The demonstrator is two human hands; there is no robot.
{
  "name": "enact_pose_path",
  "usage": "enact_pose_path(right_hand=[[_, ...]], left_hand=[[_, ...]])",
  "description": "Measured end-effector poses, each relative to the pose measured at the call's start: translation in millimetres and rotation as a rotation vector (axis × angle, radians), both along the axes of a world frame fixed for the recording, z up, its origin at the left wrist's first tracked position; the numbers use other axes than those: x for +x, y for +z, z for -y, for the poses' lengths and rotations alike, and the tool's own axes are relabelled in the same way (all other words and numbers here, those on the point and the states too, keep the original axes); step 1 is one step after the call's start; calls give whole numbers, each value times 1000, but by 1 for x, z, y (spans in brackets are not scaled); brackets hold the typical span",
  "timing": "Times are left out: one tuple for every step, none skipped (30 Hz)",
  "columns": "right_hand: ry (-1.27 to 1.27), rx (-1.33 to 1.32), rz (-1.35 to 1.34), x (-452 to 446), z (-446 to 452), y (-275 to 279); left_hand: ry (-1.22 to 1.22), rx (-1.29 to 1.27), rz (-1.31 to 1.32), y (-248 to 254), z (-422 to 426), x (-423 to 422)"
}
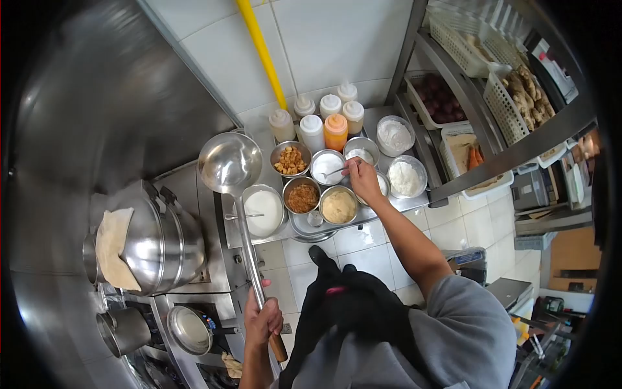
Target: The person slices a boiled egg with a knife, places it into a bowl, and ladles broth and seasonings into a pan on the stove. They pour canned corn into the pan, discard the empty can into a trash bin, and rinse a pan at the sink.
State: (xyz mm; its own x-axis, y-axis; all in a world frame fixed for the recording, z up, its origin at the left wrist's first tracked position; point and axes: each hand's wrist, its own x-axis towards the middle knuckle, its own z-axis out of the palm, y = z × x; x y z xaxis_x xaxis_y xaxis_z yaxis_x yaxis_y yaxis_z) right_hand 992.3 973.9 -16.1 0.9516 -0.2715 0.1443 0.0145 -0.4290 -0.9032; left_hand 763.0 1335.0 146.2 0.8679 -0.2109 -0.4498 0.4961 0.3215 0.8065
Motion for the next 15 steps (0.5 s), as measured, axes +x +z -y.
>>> enact_pose_path(right_hand=[[-16,12,8,0,0,0],[-32,20,20,1,2,1],[-41,14,22,1,4,1],[-60,31,6,0,6,1],[-79,51,-9,-2,8,-1],[-102,69,95,0,8,-3],[-105,65,99,-2,13,-3],[-145,177,-6,-6,19,-3],[-183,290,-111,-10,22,5],[-167,392,-106,-13,25,10],[-166,394,-105,-16,27,16],[-172,419,-84,-20,27,24],[-178,444,-63,-23,26,36],[-181,468,-45,-24,23,47],[-178,471,-45,-25,18,60]], left_hand=[[-11,-1,-1,2,-4,10],[-36,6,-13,3,-6,20],[-61,11,-24,3,-9,30],[-87,49,-18,3,-13,39],[-96,44,-17,2,-18,47],[-121,71,-20,2,-23,55],[-143,99,-23,2,-26,63],[-151,123,-30,3,-29,69],[-150,122,-30,4,-30,75],[-147,180,-58,6,-29,79],[-143,239,-85,9,-29,83],[-142,244,-83,14,-29,87],[-224,329,-64,20,-27,89],[-305,414,-45,24,-26,90],[-302,417,-44,25,-25,91]])
